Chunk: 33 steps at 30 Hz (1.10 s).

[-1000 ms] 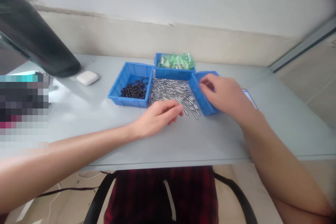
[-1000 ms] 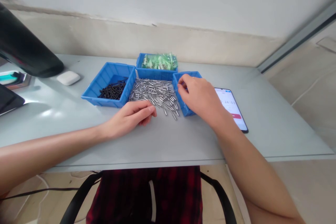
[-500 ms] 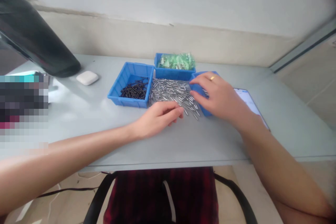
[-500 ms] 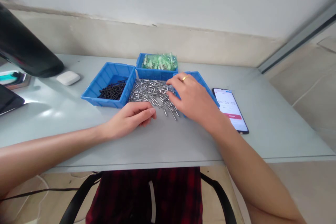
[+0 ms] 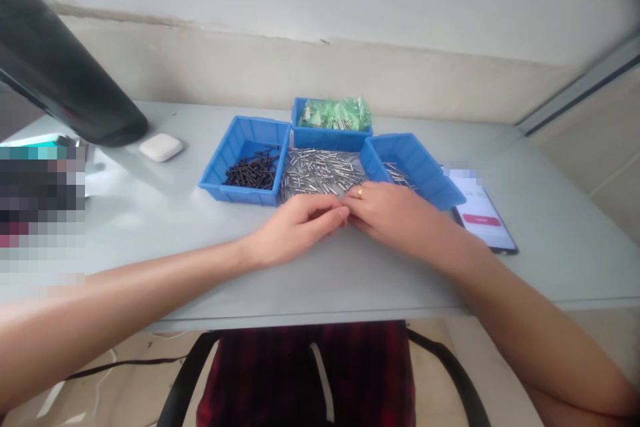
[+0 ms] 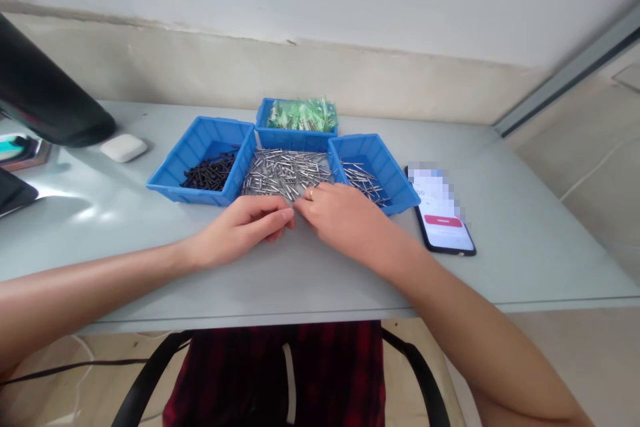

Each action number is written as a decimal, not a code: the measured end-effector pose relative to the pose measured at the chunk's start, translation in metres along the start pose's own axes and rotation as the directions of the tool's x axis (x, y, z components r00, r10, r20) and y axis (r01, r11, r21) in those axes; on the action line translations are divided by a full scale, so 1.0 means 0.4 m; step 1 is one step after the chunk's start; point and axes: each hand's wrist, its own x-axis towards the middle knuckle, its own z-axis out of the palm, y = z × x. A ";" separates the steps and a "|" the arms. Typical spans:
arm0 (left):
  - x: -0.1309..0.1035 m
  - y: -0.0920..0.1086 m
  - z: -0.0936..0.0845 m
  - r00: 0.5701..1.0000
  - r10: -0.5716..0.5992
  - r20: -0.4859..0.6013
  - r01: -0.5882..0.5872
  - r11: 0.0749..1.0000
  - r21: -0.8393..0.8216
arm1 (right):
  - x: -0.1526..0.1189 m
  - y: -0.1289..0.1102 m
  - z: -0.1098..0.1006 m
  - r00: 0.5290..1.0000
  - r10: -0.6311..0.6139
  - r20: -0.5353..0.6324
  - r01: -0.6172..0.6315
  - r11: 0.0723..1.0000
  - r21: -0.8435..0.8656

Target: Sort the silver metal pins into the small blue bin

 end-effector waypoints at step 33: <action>-0.006 -0.004 0.006 1.000 -0.012 0.024 0.013 0.999 -0.036 | -0.012 0.020 -0.024 0.893 -0.140 -0.427 0.189 0.979 0.075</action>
